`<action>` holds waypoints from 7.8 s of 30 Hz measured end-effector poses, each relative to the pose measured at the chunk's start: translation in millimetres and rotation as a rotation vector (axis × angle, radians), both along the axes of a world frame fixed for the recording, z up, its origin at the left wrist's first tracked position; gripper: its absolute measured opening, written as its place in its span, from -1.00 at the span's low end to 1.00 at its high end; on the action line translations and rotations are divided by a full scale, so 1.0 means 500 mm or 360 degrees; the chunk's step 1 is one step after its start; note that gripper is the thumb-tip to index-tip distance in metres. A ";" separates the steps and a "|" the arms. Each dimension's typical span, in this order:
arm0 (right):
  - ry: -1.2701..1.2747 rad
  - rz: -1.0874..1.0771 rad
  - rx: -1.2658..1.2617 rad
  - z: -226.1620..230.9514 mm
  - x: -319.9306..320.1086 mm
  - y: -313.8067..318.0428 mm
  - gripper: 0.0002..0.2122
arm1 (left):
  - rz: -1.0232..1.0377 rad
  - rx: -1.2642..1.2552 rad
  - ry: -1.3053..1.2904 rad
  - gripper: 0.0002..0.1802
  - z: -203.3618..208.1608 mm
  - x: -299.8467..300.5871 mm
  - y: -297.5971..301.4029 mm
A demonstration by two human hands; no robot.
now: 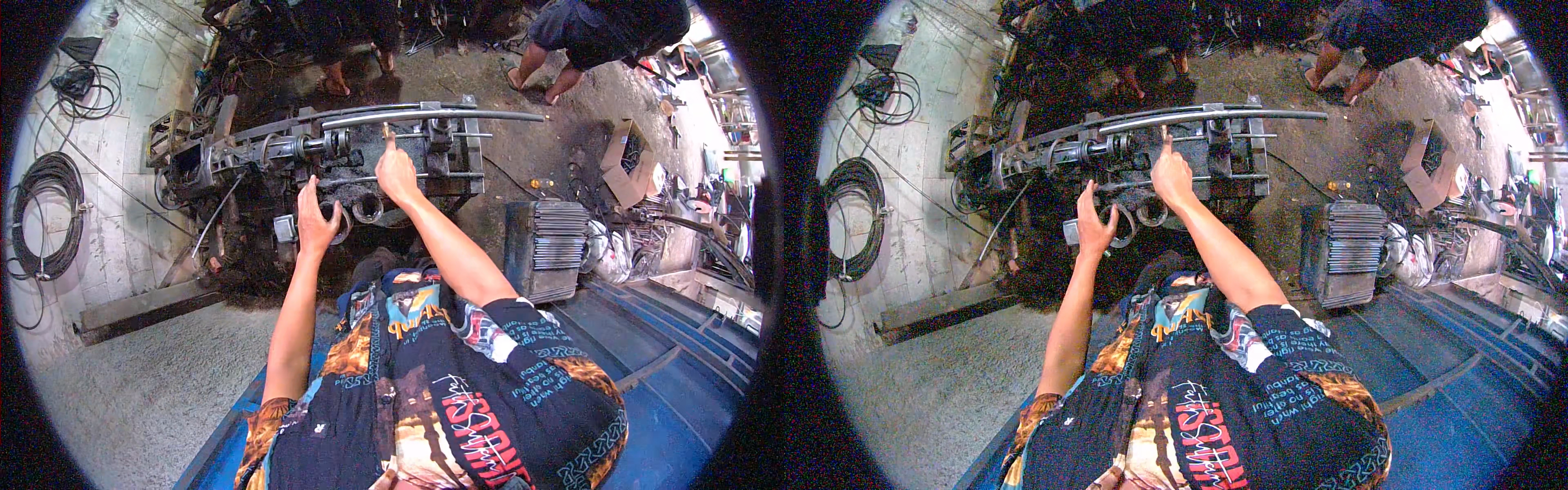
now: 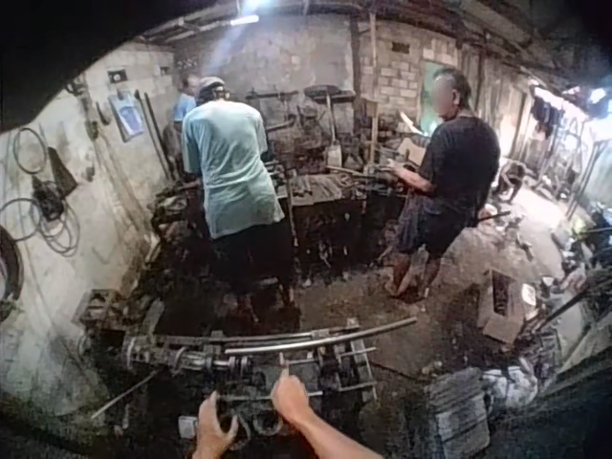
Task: Bending a long metal rod into a curved shape using a manual bending machine.
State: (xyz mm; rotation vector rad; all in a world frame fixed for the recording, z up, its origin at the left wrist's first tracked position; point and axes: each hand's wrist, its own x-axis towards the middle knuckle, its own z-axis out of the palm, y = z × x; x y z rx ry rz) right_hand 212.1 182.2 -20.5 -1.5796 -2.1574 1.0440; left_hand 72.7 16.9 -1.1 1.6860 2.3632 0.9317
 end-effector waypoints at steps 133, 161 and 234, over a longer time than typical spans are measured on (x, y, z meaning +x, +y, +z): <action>0.0696 -0.0737 -0.1066 0.131 -0.962 -0.625 -0.55 | -0.0324 -0.0913 -0.0017 -0.19 -0.241 -1.067 -0.444; -0.0126 -0.0597 -0.0147 0.095 -1.082 -0.552 -0.62 | 0.0452 -0.0710 0.0220 -0.26 -0.032 -1.356 -0.351; 0.0695 -0.0758 -0.1560 0.182 -1.030 -0.473 -0.62 | 0.0736 -0.0769 0.0124 -0.27 -0.104 -1.351 -0.352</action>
